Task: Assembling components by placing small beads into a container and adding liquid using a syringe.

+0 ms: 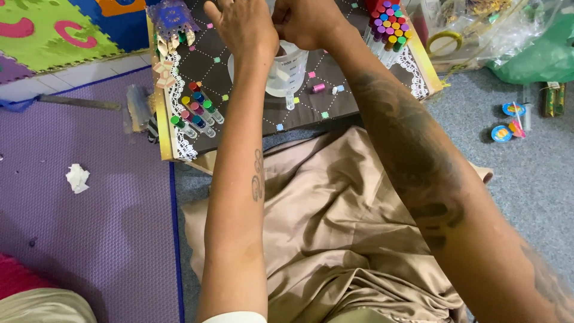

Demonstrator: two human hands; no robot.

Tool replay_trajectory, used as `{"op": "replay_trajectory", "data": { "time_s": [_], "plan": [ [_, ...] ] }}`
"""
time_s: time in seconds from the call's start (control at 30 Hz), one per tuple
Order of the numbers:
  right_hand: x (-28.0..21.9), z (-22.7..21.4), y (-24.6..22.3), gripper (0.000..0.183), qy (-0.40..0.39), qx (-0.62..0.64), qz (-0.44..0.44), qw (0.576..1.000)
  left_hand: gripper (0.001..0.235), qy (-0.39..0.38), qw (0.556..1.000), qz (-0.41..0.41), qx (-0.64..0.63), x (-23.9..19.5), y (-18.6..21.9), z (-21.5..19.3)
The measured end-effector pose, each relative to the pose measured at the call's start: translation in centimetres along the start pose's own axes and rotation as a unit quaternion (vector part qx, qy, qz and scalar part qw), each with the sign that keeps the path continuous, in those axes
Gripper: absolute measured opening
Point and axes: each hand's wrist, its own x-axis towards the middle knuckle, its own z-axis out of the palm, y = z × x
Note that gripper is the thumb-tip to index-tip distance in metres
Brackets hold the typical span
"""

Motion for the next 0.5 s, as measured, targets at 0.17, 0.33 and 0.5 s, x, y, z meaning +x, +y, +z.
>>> {"op": "replay_trajectory", "data": {
  "time_s": [0.17,0.33,0.5],
  "plan": [
    [0.0,0.7,1.0,0.008,-0.015,0.007,0.019,1.0,0.023,0.031,0.999,0.021,-0.021,-0.1,-0.4,0.5],
    [-0.1,0.5,0.8,0.027,-0.039,-0.003,0.027,0.999,0.049,0.087,0.993,0.057,-0.058,-0.3,-0.3,-0.4],
    [-0.3,0.7,1.0,0.017,0.0,-0.002,-0.015,1.0,0.054,0.049,0.994,0.054,-0.079,-0.6,-0.4,-0.7]
  ]
}}
